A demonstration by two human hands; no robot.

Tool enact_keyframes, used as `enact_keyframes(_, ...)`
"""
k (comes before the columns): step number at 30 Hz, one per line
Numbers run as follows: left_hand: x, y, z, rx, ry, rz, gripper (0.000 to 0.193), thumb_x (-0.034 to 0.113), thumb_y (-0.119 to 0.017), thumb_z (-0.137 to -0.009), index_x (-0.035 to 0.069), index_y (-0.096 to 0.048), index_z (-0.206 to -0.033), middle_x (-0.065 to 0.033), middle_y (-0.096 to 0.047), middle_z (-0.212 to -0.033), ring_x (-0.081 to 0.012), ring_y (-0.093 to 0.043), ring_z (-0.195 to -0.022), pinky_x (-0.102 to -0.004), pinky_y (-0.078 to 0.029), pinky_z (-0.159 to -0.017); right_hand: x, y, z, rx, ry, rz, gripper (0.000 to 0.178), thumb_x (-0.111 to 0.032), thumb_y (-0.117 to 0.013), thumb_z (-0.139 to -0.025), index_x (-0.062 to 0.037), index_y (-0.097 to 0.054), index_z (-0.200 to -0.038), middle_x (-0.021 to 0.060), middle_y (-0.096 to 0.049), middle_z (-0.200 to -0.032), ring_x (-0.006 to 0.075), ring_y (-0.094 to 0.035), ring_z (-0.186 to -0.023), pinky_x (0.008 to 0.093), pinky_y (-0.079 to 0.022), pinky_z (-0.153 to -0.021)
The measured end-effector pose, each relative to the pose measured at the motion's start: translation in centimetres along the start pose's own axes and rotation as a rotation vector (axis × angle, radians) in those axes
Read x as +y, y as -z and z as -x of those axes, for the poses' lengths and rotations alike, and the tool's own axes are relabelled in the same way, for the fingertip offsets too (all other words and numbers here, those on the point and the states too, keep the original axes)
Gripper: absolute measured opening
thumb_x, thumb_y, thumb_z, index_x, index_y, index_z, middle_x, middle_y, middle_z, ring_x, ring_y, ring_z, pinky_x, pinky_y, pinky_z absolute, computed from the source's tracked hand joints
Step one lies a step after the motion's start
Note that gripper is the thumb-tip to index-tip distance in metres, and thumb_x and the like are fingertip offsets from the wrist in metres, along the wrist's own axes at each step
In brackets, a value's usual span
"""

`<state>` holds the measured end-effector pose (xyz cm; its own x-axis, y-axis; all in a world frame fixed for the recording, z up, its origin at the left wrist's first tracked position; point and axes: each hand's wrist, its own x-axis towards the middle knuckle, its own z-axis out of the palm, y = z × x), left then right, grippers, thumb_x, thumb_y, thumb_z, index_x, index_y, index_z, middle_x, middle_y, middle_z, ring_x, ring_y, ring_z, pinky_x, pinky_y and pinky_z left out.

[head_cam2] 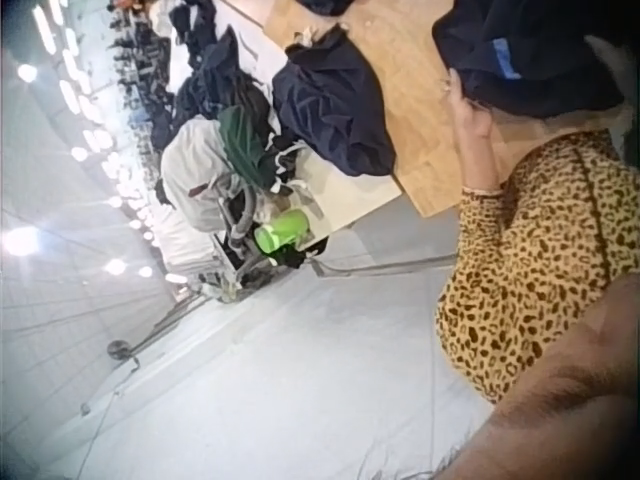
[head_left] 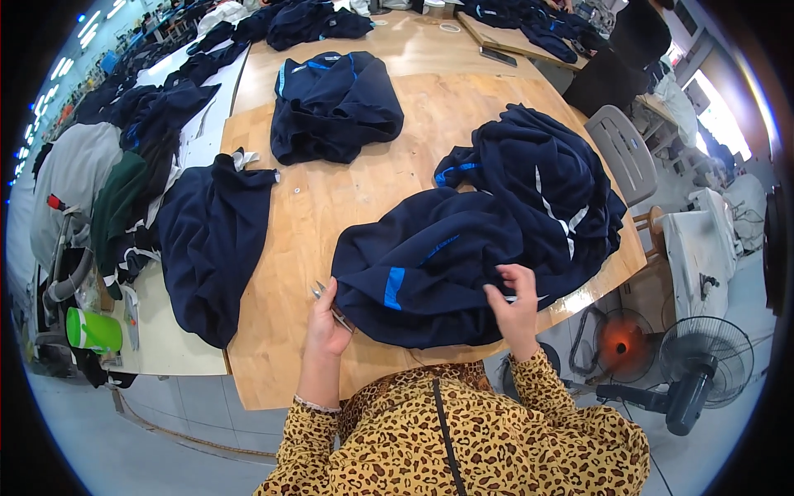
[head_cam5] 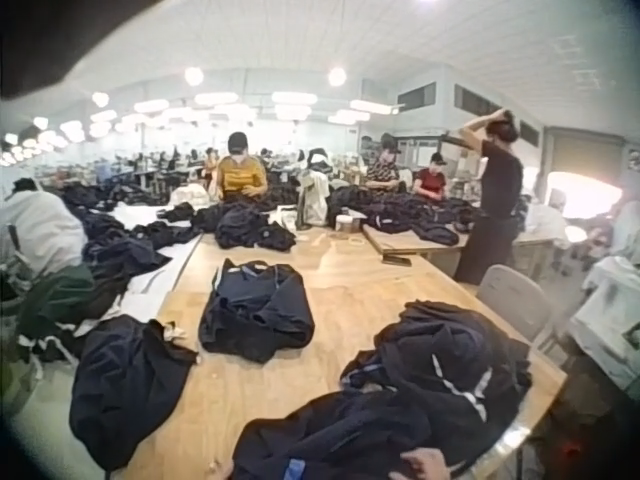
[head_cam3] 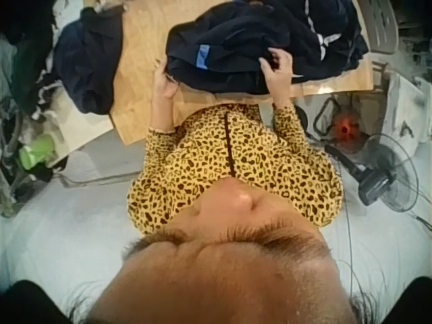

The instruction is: Trimming loose threads from navy blue garments using snips in a manufacturing environment.

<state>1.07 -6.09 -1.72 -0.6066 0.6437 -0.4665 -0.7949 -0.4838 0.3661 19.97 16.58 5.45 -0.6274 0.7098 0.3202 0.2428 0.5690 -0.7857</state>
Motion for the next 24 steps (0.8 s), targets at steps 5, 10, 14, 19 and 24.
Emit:
enact_keyframes(5,-0.2,-1.3,0.4,-0.038,0.014,-0.009,0.038,0.028,-0.053,-0.093,0.001,-0.052,-0.119,-0.0108,-0.061,-0.116,-0.0233,-0.06,-0.105,-0.0378,-0.049,-0.091,-2.1,-4.5,1.6,-0.405,0.476,0.292,0.038,-0.018,-0.073,-0.067,-0.007,-0.06,-0.101,0.0098,-0.056,-0.102,0.0286,-0.051,-0.1,0.039,-0.038,-0.088)
enact_keyframes(10,0.2,-1.6,1.2,-0.002,-0.02,-0.024,0.037,0.026,-0.054,-0.093,0.0,-0.052,-0.118,-0.0114,-0.062,-0.114,-0.0224,-0.061,-0.102,-0.0364,-0.05,-0.089,0.5,-5.0,-0.1,-0.531,0.097,-0.081,0.015,-0.01,-0.064,-0.079,-0.0051,-0.065,-0.093,0.0043,-0.063,-0.079,0.0217,-0.061,-0.076,0.0315,-0.046,-0.071)
enact_keyframes(14,0.3,-0.3,0.7,-0.023,-0.008,-0.031,0.035,0.025,-0.053,-0.093,-0.001,-0.053,-0.117,-0.0123,-0.063,-0.11,-0.0221,-0.063,-0.098,-0.0355,-0.051,-0.086,1.4,-2.4,-3.1,-0.555,-0.842,-1.06,0.022,-0.017,-0.056,-0.091,0.0028,-0.063,-0.095,0.0093,-0.067,-0.092,0.0174,-0.065,-0.082,0.0278,-0.052,-0.078)
enact_keyframes(19,-0.2,-0.3,-0.1,0.03,-0.016,-0.054,0.027,0.02,-0.056,-0.092,0.0,-0.055,-0.109,-0.0122,-0.065,-0.099,-0.0218,-0.066,-0.087,-0.0338,-0.055,-0.077,2.4,-1.1,-3.2,-0.395,-0.958,-1.154,0.021,-0.017,-0.058,-0.09,0.0024,-0.063,-0.095,0.0114,-0.067,-0.094,0.0193,-0.066,-0.084,0.0309,-0.053,-0.08)
enact_keyframes(24,-0.3,-0.4,-0.3,0.069,-0.014,-0.06,0.025,0.018,-0.057,-0.091,0.0,-0.055,-0.108,-0.0118,-0.065,-0.098,-0.0215,-0.066,-0.086,-0.0334,-0.055,-0.076,2.6,-1.0,-3.0,-0.36,-0.962,-1.167,0.02,-0.016,-0.058,-0.09,0.0019,-0.064,-0.095,0.0108,-0.067,-0.094,0.0184,-0.066,-0.083,0.0304,-0.053,-0.079)
